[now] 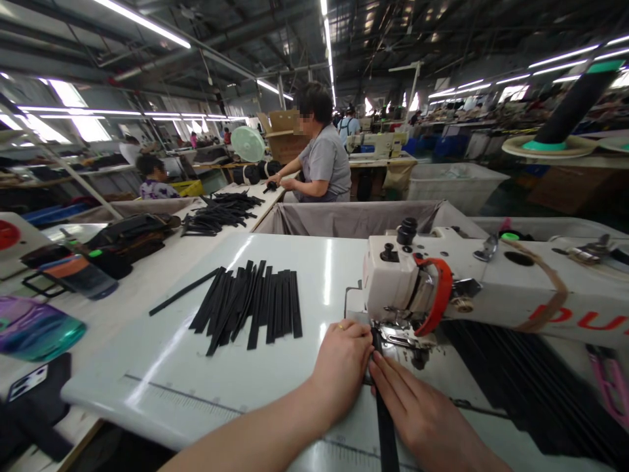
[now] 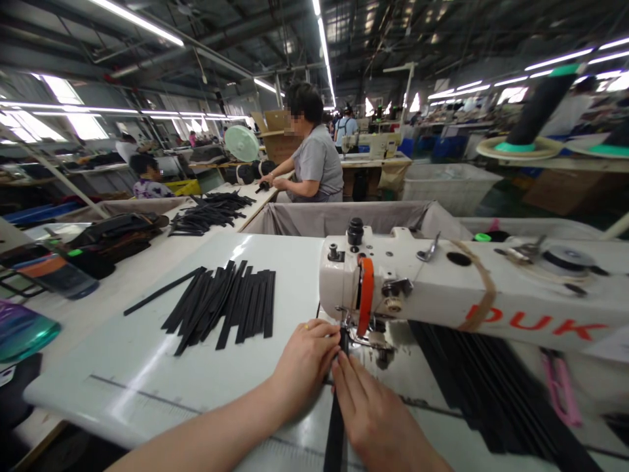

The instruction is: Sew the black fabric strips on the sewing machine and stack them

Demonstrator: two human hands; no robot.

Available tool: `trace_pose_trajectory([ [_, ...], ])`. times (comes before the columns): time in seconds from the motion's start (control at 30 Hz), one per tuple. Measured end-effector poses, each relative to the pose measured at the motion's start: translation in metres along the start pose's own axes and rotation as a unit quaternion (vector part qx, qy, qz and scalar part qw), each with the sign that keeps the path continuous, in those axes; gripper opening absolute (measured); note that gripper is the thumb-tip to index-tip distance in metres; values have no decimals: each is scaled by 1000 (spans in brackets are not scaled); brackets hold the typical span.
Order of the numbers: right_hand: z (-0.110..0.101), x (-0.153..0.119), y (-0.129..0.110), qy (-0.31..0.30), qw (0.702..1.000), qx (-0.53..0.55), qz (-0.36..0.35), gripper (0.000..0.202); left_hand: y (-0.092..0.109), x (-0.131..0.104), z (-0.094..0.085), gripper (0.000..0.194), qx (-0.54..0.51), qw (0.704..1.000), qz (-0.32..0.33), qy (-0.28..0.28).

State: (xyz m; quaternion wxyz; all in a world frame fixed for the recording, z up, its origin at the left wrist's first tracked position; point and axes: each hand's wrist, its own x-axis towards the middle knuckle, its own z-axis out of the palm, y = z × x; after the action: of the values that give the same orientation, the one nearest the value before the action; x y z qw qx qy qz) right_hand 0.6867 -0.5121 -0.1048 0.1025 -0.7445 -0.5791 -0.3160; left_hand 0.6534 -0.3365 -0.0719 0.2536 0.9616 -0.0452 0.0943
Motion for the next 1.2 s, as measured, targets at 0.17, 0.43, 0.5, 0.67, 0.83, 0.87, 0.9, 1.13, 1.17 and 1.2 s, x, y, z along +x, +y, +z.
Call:
trace_pose_trajectory([
  [0.17, 0, -4, 1, -8, 1000, -2, -13, 42, -3, 0, 3, 22, -6, 1000, 8, -8],
  [0.43, -1, -4, 3, -27, 999, -3, -19, 46, -9, 0, 10, 29, 12, 1000, 1, -29],
  [0.5, 0, -5, 3, -34, 999, -4, -26, 48, -9, 0, 11, 30, 19, 999, -1, -33],
  [0.67, 3, -5, 3, -21, 1000, 7, -14, 47, -3, 0, 9, 16, 35, 999, -8, -35],
  [0.83, 2, 0, 5, -32, 999, 4, -3, 52, 1, 2, 6, 21, 38, 999, -11, -35],
  [0.87, 1, 1, 6, -32, 999, 2, -2, 52, 1, 3, 5, 21, 37, 999, -11, -35],
  [0.9, 0, 1, 6, -34, 999, 2, -2, 52, 1, 3, 5, 21, 36, 999, -10, -35],
  [1.13, -1, 1, 9, -42, 999, 14, 14, 54, 2, 4, 3, 21, 29, 999, -10, -29],
  [1.17, 0, 2, 10, -43, 999, 18, 16, 55, 3, 4, 2, 21, 28, 999, -12, -26],
  [1.2, -1, 4, 12, -47, 998, 23, 19, 55, 3, 5, 2, 22, 26, 999, -13, -23],
])
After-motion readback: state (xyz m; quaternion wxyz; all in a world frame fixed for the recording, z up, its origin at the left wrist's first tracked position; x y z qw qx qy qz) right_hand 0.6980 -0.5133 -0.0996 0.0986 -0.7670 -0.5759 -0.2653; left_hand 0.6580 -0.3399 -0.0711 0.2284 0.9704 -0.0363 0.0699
